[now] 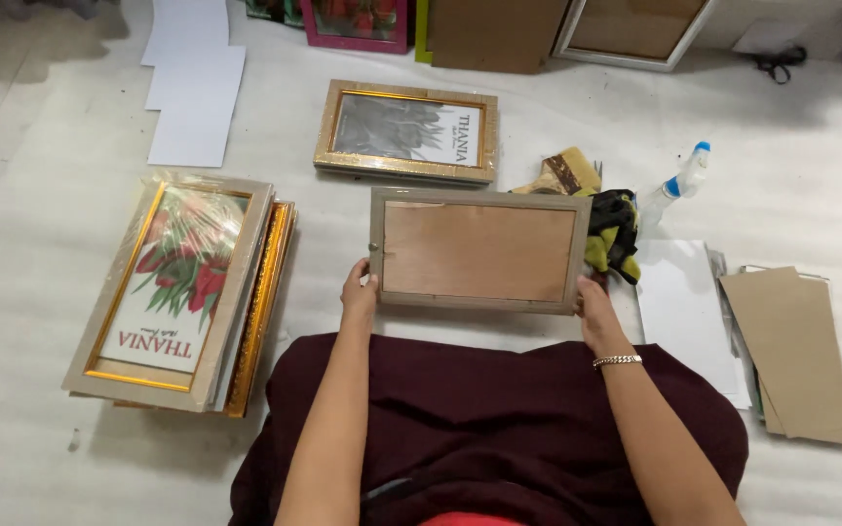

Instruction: Cleaning a picture frame using a brush, spray, and cloth

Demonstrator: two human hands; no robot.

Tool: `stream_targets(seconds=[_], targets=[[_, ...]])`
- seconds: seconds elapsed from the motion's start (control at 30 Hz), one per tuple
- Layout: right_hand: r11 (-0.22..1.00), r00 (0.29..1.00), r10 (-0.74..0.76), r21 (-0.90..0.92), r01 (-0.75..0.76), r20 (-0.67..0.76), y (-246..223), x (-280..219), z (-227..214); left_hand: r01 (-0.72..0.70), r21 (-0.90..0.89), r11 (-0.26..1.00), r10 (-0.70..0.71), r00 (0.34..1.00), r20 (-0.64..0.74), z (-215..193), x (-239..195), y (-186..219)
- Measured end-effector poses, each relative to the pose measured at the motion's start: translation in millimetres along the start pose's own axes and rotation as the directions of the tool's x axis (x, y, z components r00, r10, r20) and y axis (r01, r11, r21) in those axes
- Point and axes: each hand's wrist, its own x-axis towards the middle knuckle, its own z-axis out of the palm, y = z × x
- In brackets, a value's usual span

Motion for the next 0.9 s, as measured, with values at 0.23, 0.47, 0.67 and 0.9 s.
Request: stream_targets(seconds=[0.23,0.47,0.67,0.9], targets=[[0.993,1.000,-0.004,0.122,0.007,-0.021,-30.3,-15.3,14.2,-0.083,-0.274,0.958,0.079,0.997,-0.029,-15.9,-60.3,92.4],[0.988,0.996,0.089,0.128,-0.086,-0.014,-55.7,-27.8,22.6,-0.119,-0.279,0.953,0.131,0.991,0.025,-11.2,-53.6,81.7],[0.967,0.992,0.126,0.225,-0.118,-0.024,-37.4,-2.9,8.5,-0.109,-0.325,0.939,0.120,0.993,0.014,-10.9,-46.7,76.0],[0.911,0.989,0.145,0.394,-0.117,-0.042,-1.6,30.0,-17.7,-0.017,-0.409,0.912,0.044,0.998,0.055,-20.0,-58.9,85.1]])
